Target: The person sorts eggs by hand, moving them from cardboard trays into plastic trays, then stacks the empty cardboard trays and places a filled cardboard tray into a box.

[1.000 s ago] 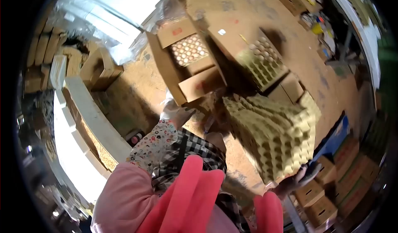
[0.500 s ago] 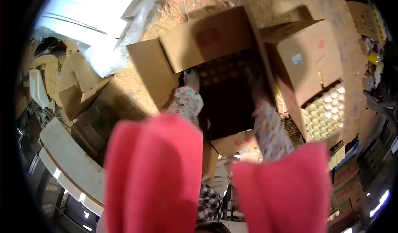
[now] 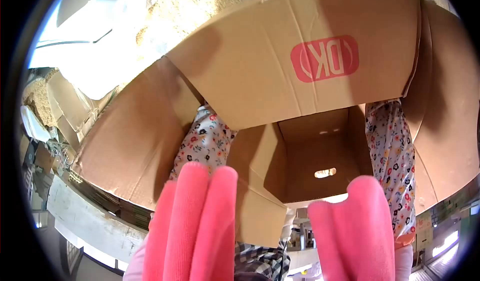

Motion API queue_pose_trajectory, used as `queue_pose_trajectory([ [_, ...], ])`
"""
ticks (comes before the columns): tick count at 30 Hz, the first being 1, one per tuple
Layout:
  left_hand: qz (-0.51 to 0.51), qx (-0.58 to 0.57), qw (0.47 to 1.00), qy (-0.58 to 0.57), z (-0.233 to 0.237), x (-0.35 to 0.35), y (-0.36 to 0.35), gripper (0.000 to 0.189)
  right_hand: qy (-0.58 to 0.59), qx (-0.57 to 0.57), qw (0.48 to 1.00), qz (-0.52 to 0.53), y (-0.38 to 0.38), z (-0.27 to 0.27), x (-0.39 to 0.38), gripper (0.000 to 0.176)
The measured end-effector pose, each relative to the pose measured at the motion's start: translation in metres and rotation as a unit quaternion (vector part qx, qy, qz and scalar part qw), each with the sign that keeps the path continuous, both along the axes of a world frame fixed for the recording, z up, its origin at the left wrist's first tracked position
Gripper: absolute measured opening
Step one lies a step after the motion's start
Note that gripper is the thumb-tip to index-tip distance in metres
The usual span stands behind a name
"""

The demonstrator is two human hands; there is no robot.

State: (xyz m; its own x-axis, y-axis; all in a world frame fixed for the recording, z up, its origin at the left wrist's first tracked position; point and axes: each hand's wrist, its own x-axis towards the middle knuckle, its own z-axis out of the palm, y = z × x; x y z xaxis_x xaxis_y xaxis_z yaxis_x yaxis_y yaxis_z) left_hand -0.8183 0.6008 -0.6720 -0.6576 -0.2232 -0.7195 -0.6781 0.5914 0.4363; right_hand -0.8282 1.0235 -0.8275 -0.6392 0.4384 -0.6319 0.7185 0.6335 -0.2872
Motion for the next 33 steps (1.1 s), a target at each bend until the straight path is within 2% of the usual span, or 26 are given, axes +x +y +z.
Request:
queue_pose_trajectory([
  [7,0.003,-0.022,0.997,-0.07,0.084,0.05,-0.05,0.04,0.022,-0.011,1.0,0.0,0.006,0.011,0.007,0.044],
  [13,-0.007,-0.029,0.994,-0.101,0.175,0.078,-0.079,0.041,0.095,-0.055,0.992,-0.06,0.01,0.088,0.024,0.046],
  [16,-0.023,-0.028,0.991,-0.126,0.228,0.087,-0.093,0.041,0.138,-0.133,0.973,-0.127,-0.005,0.178,0.052,0.047],
  [21,-0.062,0.019,0.987,-0.144,0.293,0.088,-0.1,0.041,0.131,-0.263,0.931,-0.215,-0.056,0.382,0.116,0.048],
  [23,-0.108,0.049,0.98,-0.157,0.318,0.081,-0.093,0.041,0.113,-0.283,0.912,-0.273,-0.071,0.454,0.144,0.049],
  [25,-0.166,0.09,0.967,-0.17,0.326,0.062,-0.083,0.042,0.107,-0.3,0.881,-0.351,-0.076,0.497,0.158,0.062],
  [26,-0.201,0.108,0.957,-0.177,0.341,0.059,-0.078,0.042,0.088,-0.279,0.882,-0.37,-0.08,0.553,0.178,0.065],
  [27,-0.231,0.124,0.948,-0.181,0.351,0.054,-0.075,0.042,0.089,-0.262,0.876,-0.395,-0.083,0.585,0.196,0.066],
  [28,-0.262,0.143,0.937,-0.182,0.358,0.05,-0.068,0.042,0.154,-0.261,0.836,-0.457,-0.101,0.602,0.216,0.069],
  [29,-0.296,0.151,0.925,-0.183,0.369,0.05,-0.064,0.042,0.163,-0.272,0.805,-0.502,-0.109,0.633,0.23,0.068],
  [30,-0.324,0.162,0.915,-0.179,0.38,0.048,-0.058,0.042,0.221,-0.31,0.72,-0.58,-0.123,0.661,0.241,0.065],
  [33,-0.43,0.189,0.869,-0.154,0.402,0.06,-0.009,0.042,0.356,-0.397,0.54,-0.651,-0.158,0.768,0.296,0.057],
])
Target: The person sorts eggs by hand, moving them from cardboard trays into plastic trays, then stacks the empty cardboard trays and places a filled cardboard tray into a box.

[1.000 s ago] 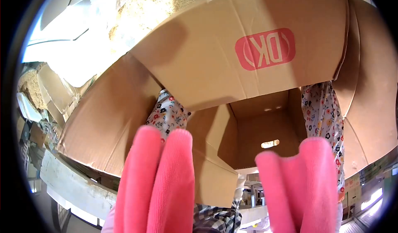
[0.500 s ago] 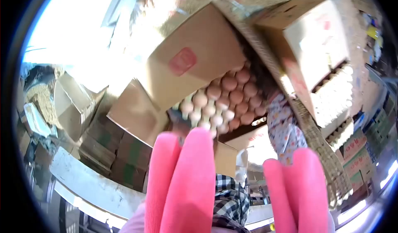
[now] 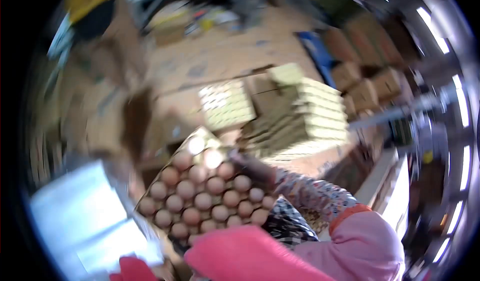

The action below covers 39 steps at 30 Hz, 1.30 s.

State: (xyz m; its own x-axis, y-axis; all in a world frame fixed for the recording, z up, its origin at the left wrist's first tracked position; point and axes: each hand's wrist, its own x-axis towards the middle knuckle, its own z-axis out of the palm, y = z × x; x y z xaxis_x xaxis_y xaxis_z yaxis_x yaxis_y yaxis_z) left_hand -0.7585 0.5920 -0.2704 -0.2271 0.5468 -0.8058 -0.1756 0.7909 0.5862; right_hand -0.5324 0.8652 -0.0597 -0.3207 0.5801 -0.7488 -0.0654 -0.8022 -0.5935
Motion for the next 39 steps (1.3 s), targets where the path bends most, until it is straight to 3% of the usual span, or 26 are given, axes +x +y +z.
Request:
queue_pose_trajectory([
  [1,-0.04,0.019,0.999,0.01,0.006,0.011,0.02,0.042,-0.061,0.186,0.98,0.03,-0.016,-0.007,0.033,0.065],
  [3,-0.118,0.062,0.991,0.028,0.026,0.053,0.068,0.042,-0.261,0.282,0.913,0.136,-0.038,0.016,0.105,0.066],
  [5,-0.182,0.101,0.977,0.044,0.049,0.121,0.109,0.042,-0.249,0.304,0.914,0.101,-0.073,0.072,0.185,0.059],
  [6,-0.211,0.119,0.969,0.047,0.062,0.165,0.123,0.043,-0.265,0.388,0.881,0.051,-0.092,0.063,0.232,0.055],
  [8,-0.277,0.152,0.948,0.048,0.085,0.257,0.146,0.043,-0.223,0.375,0.899,-0.045,-0.139,0.077,0.326,0.056],
  [9,-0.314,0.163,0.934,0.044,0.098,0.307,0.149,0.043,-0.266,0.362,0.892,-0.06,-0.169,0.09,0.377,0.055],
  [10,-0.352,0.17,0.92,0.036,0.109,0.348,0.15,0.043,-0.323,0.373,0.861,-0.122,-0.197,0.079,0.413,0.055],
  [12,-0.412,0.17,0.895,0.018,0.124,0.413,0.144,0.043,-0.29,0.316,0.883,-0.19,-0.241,0.108,0.455,0.057],
  [14,-0.483,0.161,0.86,-0.007,0.143,0.491,0.14,0.043,-0.355,0.274,0.864,-0.228,-0.305,0.135,0.528,0.061],
  [16,-0.553,0.154,0.818,-0.022,0.155,0.56,0.13,0.043,-0.374,0.223,0.826,-0.357,-0.363,0.12,0.571,0.046],
  [18,-0.617,0.148,0.772,-0.033,0.165,0.62,0.118,0.043,-0.365,0.234,0.782,-0.449,-0.42,0.128,0.604,0.046],
  [21,-0.704,0.143,0.693,-0.055,0.178,0.717,0.098,0.044,-0.603,0.366,0.521,-0.481,-0.485,0.081,0.64,0.046],
  [23,-0.753,0.141,0.638,-0.075,0.183,0.785,0.084,0.044,-0.686,0.303,0.441,-0.492,-0.526,0.078,0.65,0.034],
  [25,-0.805,0.139,0.568,-0.101,0.187,0.865,0.059,0.044,-0.728,0.199,0.418,-0.506,-0.56,0.082,0.661,0.035],
  [27,-0.853,0.135,0.485,-0.137,0.192,0.955,0.023,0.044,-0.75,0.121,0.394,-0.518,-0.59,0.072,0.673,0.049],
  [28,-0.874,0.133,0.438,-0.162,0.196,1.004,-0.001,0.044,-0.765,0.126,0.359,-0.52,-0.607,0.049,0.676,0.049],
  [29,-0.893,0.132,0.388,-0.188,0.197,1.052,-0.029,0.044,-0.678,0.046,0.383,-0.625,-0.63,0.004,0.674,0.048],
  [30,-0.907,0.124,0.341,-0.212,0.201,1.099,-0.06,0.044,-0.561,-0.001,0.366,-0.743,-0.636,-0.001,0.675,0.047],
  [32,-0.923,0.095,0.257,-0.269,0.216,1.177,-0.128,0.045,-0.4,-0.021,0.233,-0.886,-0.645,0.011,0.684,0.045],
  [34,-0.93,0.042,0.184,-0.316,0.239,1.23,-0.194,0.045,-0.349,-0.025,0.132,-0.927,-0.651,0.022,0.69,0.046],
  [36,-0.929,-0.063,0.137,-0.338,0.265,1.263,-0.256,0.045,-0.335,-0.035,0.078,-0.938,-0.663,0.032,0.7,0.048],
  [37,-0.946,-0.13,0.111,-0.277,0.29,1.267,-0.281,0.042,-0.328,-0.043,0.061,-0.942,-0.668,0.035,0.704,0.05],
  [38,-0.953,-0.072,0.026,-0.292,0.262,1.283,-0.314,0.041,-0.319,-0.049,0.051,-0.945,-0.673,0.036,0.708,0.052],
  [39,-0.939,0.061,-0.109,-0.32,0.219,1.296,-0.337,0.041,-0.312,-0.053,0.041,-0.948,-0.678,0.036,0.712,0.054],
])
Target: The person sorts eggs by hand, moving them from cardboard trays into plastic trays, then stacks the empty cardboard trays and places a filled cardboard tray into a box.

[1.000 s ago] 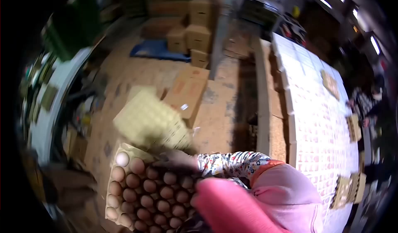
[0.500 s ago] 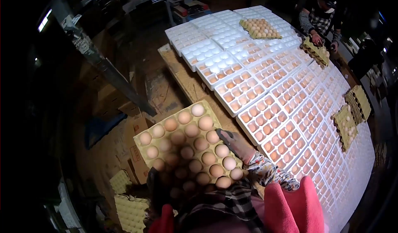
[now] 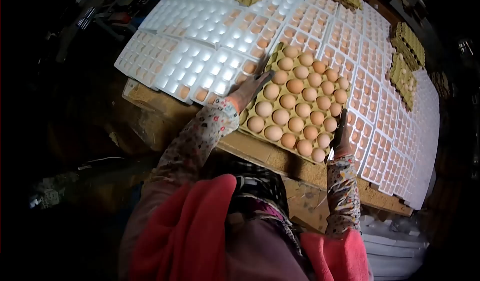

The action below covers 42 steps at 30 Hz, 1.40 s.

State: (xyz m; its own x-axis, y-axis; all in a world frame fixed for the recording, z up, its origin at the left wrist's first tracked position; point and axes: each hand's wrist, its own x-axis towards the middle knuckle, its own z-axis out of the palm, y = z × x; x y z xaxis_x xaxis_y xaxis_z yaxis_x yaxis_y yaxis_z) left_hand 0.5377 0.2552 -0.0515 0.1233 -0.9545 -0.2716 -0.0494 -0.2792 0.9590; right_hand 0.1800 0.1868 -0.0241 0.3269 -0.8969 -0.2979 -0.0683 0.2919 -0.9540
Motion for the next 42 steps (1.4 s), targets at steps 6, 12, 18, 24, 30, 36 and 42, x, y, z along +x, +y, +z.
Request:
queue_pose_trajectory([
  [6,-0.037,-0.026,0.941,-0.334,0.041,0.008,0.032,0.059,0.22,-0.11,0.969,0.006,0.006,0.049,0.014,0.056],
  [12,-0.308,-0.176,0.732,-0.581,0.081,-0.009,0.09,0.065,0.438,-0.422,0.752,0.254,0.116,0.103,0.136,0.053],
  [18,-0.091,0.065,0.962,0.25,0.101,0.034,0.062,0.039,0.413,-0.424,0.781,0.198,0.114,0.097,0.149,0.04],
  [24,-0.322,-0.21,0.828,-0.408,0.064,0.021,0.006,0.055,0.38,-0.31,0.868,0.077,0.091,0.11,0.15,0.022],
  [30,-0.284,-0.104,0.913,-0.272,0.092,0.033,0.012,0.064,0.544,-0.348,0.742,0.179,0.088,0.09,0.18,0.035],
  [36,-0.261,-0.089,0.953,-0.126,0.086,0.052,-0.026,0.048,0.295,-0.252,0.892,0.233,0.06,0.119,0.146,0.047],
  [42,-0.428,-0.029,0.605,-0.67,0.121,-0.002,-0.033,0.062,0.466,-0.352,0.785,0.204,0.036,0.129,0.154,0.045],
])
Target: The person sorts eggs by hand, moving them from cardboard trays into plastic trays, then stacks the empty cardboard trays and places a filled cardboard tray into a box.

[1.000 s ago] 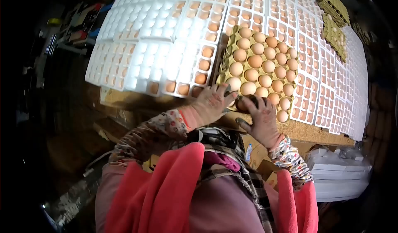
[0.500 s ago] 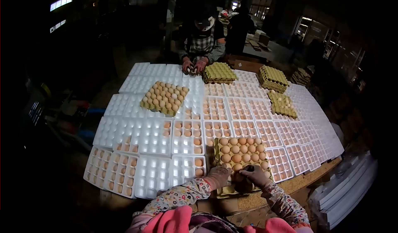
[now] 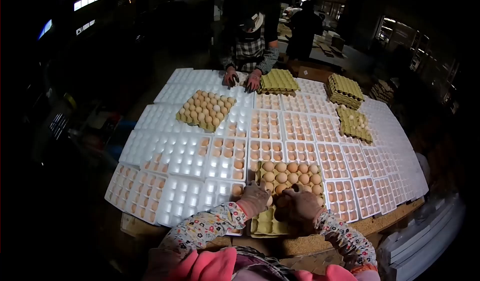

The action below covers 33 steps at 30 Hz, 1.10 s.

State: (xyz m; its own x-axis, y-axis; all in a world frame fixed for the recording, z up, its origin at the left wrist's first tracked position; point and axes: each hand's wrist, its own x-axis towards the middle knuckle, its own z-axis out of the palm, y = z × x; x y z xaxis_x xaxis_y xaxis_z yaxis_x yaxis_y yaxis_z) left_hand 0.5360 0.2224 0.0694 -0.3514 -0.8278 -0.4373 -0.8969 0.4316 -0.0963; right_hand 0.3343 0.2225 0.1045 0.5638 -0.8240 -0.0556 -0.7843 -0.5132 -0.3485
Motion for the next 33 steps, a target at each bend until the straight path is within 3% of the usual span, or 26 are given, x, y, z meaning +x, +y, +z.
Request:
queue_pose_trajectory([
  [2,0.021,-0.039,0.999,0.016,-0.016,-0.004,0.006,0.06,0.158,-0.015,0.985,0.06,0.003,0.01,0.02,0.046],
  [3,0.032,-0.041,0.998,0.026,-0.012,-0.002,0.002,0.06,0.183,-0.07,0.979,0.054,-0.001,-0.004,0.024,0.04],
  [5,0.078,-0.043,0.989,0.118,0.001,0.008,0.006,0.065,0.231,-0.166,0.957,0.052,-0.001,-0.05,0.029,0.031],
  [7,0.112,-0.054,0.954,0.271,0.0,0.031,0.03,0.069,0.261,-0.139,0.954,0.034,-0.008,-0.054,0.034,0.027],
  [9,0.092,-0.068,0.92,0.375,-0.014,0.055,0.079,0.073,0.201,-0.107,0.973,0.039,-0.006,-0.025,0.039,0.025],
  [10,0.068,-0.031,0.916,0.395,-0.025,0.071,0.107,0.073,0.101,-0.122,0.987,0.021,-0.01,-0.028,0.036,0.029],
  [11,0.042,-0.005,0.908,0.417,-0.032,0.088,0.138,0.073,0.177,-0.014,0.984,0.028,-0.015,-0.01,0.044,0.034],
  [12,0.04,0.021,0.922,0.384,-0.023,0.111,0.168,0.074,0.075,0.045,0.996,-0.016,-0.009,-0.006,0.037,0.036],
  [13,0.036,-0.069,0.914,0.399,-0.036,0.136,0.196,0.073,-0.03,0.087,0.993,-0.069,-0.011,-0.006,0.039,0.039],
  [15,0.161,0.079,0.949,0.259,-0.036,0.194,0.19,0.073,-0.194,0.15,0.965,-0.09,0.013,-0.001,0.061,0.041],
  [16,0.187,0.064,0.95,0.243,-0.043,0.219,0.184,0.074,-0.236,0.205,0.948,-0.066,0.028,-0.004,0.089,0.043],
  [17,0.214,0.056,0.948,0.231,-0.051,0.234,0.18,0.074,-0.175,0.261,0.949,-0.035,0.041,-0.014,0.119,0.045],
  [18,0.12,0.003,0.971,0.207,-0.053,0.243,0.171,0.066,-0.068,0.15,0.983,0.08,0.055,-0.03,0.151,0.047],
  [19,-0.04,0.01,0.986,0.164,-0.081,0.244,0.141,0.053,0.146,0.096,0.976,0.131,0.08,-0.071,0.209,0.049],
  [20,-0.058,0.013,0.989,0.139,-0.084,0.239,0.122,0.05,0.219,0.024,0.963,0.154,0.082,-0.095,0.227,0.046],
  [21,-0.075,0.013,0.991,0.113,-0.085,0.235,0.107,0.047,0.207,-0.033,0.963,0.17,0.076,-0.118,0.232,0.043],
  [23,-0.014,-0.02,0.991,0.129,-0.097,0.229,0.082,0.039,0.208,-0.066,0.966,0.139,0.059,-0.141,0.235,0.041],
  [25,-0.029,0.061,0.992,0.106,-0.101,0.227,0.062,0.034,0.23,-0.051,0.963,0.13,0.053,-0.136,0.233,0.042],
  [27,-0.069,0.012,0.983,0.17,-0.105,0.24,0.056,0.035,0.259,0.054,0.958,0.113,0.034,-0.124,0.233,0.056],
  [30,0.128,0.111,0.94,0.296,-0.103,0.242,0.023,0.037,0.18,0.144,0.968,0.103,0.009,-0.123,0.238,0.087],
  [31,0.176,0.092,0.89,0.41,-0.11,0.246,0.014,0.038,0.161,0.167,0.967,0.104,0.001,-0.123,0.242,0.091],
  [33,0.292,-0.12,0.802,0.507,-0.142,0.227,-0.003,0.04,0.134,0.252,0.958,0.037,-0.02,-0.12,0.251,0.079],
])
